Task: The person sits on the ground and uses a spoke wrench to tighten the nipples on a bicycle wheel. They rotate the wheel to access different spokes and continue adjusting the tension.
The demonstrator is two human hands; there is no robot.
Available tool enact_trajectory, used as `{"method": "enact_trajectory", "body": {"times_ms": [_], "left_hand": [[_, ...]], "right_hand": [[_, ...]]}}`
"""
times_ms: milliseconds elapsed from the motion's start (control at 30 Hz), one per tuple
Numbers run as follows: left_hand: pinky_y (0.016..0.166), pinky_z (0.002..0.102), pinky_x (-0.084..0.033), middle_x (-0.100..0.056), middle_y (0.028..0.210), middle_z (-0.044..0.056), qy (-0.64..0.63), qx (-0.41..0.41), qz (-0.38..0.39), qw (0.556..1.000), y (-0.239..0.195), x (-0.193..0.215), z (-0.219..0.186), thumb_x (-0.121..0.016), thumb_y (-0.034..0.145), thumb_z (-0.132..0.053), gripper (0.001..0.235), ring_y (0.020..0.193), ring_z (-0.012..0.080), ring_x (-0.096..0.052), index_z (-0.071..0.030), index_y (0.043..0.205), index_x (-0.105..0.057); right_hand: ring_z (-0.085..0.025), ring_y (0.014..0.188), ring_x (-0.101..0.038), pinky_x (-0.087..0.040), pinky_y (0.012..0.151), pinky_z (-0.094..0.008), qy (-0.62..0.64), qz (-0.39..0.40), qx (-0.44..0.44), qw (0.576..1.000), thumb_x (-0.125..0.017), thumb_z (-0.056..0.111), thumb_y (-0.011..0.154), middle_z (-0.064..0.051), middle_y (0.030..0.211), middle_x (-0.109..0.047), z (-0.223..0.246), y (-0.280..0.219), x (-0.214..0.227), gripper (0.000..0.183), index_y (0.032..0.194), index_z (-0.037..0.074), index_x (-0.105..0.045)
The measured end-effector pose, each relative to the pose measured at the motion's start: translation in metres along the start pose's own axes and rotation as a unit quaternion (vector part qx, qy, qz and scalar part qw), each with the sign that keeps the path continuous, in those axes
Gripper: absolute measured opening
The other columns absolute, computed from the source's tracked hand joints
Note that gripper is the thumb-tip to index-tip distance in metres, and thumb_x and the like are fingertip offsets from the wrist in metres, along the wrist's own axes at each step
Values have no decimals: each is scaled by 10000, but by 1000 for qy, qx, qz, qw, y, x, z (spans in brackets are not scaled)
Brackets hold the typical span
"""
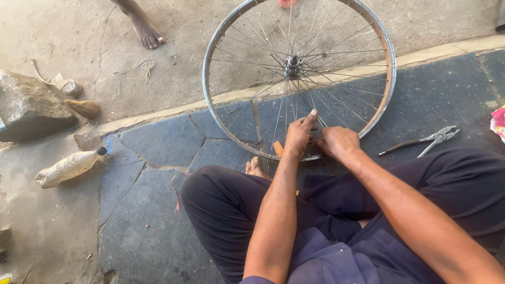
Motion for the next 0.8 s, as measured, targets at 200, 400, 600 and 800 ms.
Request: {"method": "enact_trajectory", "body": {"times_ms": [200,400,600,800], "left_hand": [[585,309,-469,-705,907,110,-2,-18,-14,1000,2,2,-1,-653,888,-634,689,689,149,-548,10,1114,-752],[605,300,-506,-737,921,86,16,-21,-7,1000,2,2,-1,-633,873,-652,721,702,156,-605,23,1093,-758],[610,317,-500,-721,953,145,17,-6,-3,1000,2,0,0,-639,851,-675,764,710,176,-600,7,1184,-722],[644,339,-533,-728,1048,146,22,4,-6,1000,3,0,2,-625,850,-693,790,731,175,-617,0,1223,-699]], "right_hand": [[-229,741,-660,-515,651,-412,534,145,0,833,-637,100,895,-46,1042,-735,-13,24,-16,527,1397,110,-476],[-264,875,-725,-557,763,-396,202,77,31,976,-723,192,922,-151,946,-744,2,12,12,440,1304,35,-572],[-320,950,-741,-564,845,-458,200,36,30,979,-681,270,925,-151,986,-767,-6,14,13,282,1124,70,-671],[-335,939,-737,-558,850,-473,157,18,23,987,-685,296,902,-161,980,-750,-2,13,13,281,1087,85,-676]]}}
Point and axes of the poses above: each hand's wrist, its own y-axis towards the middle knuckle, its own x-axis out of the back of the hand, z = x × y, the point moved 7 cm from there along y, towards the middle knuckle
